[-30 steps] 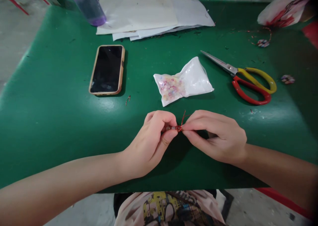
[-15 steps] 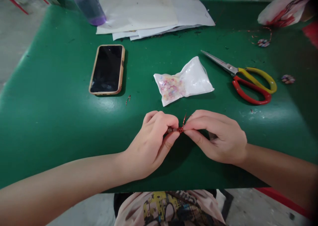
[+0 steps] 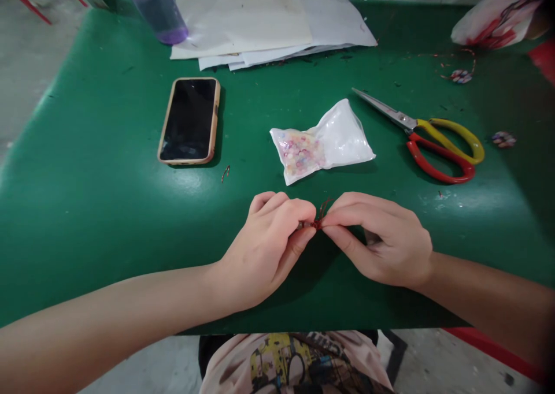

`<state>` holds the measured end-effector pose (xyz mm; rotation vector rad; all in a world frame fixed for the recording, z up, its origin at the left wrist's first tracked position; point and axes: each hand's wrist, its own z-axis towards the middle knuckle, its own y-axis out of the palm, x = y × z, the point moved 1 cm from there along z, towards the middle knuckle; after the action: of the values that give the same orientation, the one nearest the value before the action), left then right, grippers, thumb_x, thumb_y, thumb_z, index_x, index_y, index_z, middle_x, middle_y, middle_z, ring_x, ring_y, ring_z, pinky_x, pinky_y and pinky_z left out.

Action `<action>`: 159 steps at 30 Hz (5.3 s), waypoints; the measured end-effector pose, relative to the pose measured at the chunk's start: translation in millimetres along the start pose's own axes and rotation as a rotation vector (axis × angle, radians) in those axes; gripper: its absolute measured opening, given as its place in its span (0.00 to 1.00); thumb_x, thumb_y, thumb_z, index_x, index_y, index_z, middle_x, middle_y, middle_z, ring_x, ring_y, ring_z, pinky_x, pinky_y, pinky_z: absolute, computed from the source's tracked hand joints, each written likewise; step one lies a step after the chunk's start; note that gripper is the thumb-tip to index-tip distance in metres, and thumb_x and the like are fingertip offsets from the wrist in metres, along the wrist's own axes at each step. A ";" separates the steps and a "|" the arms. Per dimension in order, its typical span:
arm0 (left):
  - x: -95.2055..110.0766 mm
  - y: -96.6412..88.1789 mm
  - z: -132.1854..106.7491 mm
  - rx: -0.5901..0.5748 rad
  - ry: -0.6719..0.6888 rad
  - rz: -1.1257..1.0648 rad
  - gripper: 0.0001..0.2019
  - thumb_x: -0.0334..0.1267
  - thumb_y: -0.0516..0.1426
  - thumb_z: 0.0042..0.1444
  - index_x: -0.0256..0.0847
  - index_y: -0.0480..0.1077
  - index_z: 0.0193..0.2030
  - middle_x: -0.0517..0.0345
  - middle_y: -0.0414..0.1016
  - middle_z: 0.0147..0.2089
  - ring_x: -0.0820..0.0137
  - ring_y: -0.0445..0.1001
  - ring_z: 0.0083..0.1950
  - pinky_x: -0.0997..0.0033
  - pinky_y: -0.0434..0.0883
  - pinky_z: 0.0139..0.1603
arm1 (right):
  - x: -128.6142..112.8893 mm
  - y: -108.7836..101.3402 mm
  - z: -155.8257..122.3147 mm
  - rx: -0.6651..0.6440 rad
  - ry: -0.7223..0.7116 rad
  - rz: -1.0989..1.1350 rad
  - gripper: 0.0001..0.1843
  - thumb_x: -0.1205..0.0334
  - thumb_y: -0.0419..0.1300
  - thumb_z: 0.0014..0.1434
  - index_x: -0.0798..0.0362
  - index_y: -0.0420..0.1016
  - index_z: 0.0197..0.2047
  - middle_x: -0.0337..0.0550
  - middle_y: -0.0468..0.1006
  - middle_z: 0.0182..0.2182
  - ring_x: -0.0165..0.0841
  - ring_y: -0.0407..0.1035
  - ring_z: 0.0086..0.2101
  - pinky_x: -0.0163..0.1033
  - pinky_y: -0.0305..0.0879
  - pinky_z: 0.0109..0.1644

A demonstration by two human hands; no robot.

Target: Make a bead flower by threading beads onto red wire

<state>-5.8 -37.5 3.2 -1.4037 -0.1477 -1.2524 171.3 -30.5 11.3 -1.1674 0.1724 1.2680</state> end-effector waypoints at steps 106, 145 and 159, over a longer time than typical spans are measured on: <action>-7.2 -5.9 1.1 0.253 -0.004 -0.209 0.11 0.30 0.65 0.45 0.42 0.68 0.33 0.61 0.76 0.32 0.69 0.74 0.37 0.52 0.62 0.58 | -0.1 -6.2 0.4 0.053 -0.024 0.201 0.09 0.77 0.62 0.50 0.54 0.74 0.32 0.43 0.79 0.30 0.28 0.74 0.32 0.33 0.73 0.34; -9.8 -1.0 3.0 0.210 -0.266 -0.473 0.05 0.30 0.65 0.45 0.40 0.74 0.29 0.60 0.80 0.36 0.71 0.79 0.37 0.71 0.78 0.41 | 14.9 1.7 -4.7 0.228 0.335 0.514 0.10 0.75 0.64 0.48 0.51 0.74 0.32 0.36 0.78 0.29 0.27 0.73 0.32 0.32 0.73 0.32; -10.3 -0.8 3.5 0.181 -0.196 -0.391 0.05 0.30 0.65 0.46 0.40 0.73 0.27 0.59 0.78 0.36 0.72 0.77 0.38 0.74 0.75 0.40 | 16.7 4.2 -3.8 0.154 0.429 0.697 0.10 0.73 0.64 0.50 0.51 0.74 0.36 0.36 0.76 0.32 0.22 0.69 0.26 0.29 0.69 0.28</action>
<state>-8.6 -28.8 -2.8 -1.3762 -0.6811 -1.3741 175.9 -23.2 -4.1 -1.2786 1.0497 1.5406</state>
